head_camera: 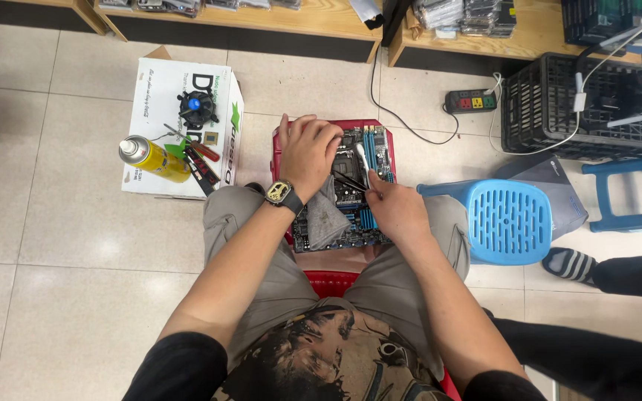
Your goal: The person cleans a computer motherboard resting on their lap using a toothbrush and a spray can. They scrub various components and wipe the surface with a cloth repeatedly throughout the clip.
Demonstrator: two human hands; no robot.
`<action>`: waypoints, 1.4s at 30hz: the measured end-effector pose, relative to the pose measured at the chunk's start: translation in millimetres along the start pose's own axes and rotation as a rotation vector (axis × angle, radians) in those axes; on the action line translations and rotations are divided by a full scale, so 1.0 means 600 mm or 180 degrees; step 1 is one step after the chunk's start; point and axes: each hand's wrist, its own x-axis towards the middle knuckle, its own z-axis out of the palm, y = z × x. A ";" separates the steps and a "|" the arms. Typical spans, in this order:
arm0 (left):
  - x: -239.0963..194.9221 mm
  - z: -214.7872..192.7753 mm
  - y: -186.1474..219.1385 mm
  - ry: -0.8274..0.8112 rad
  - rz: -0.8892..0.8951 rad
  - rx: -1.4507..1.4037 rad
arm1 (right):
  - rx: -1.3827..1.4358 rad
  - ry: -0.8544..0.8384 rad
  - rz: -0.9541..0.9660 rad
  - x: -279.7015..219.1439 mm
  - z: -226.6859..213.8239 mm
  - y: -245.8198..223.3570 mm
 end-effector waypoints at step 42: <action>-0.080 -0.144 0.014 -0.0682 -0.0370 0.0416 | -0.0805 0.0032 0.0056 -0.069 -0.048 -0.089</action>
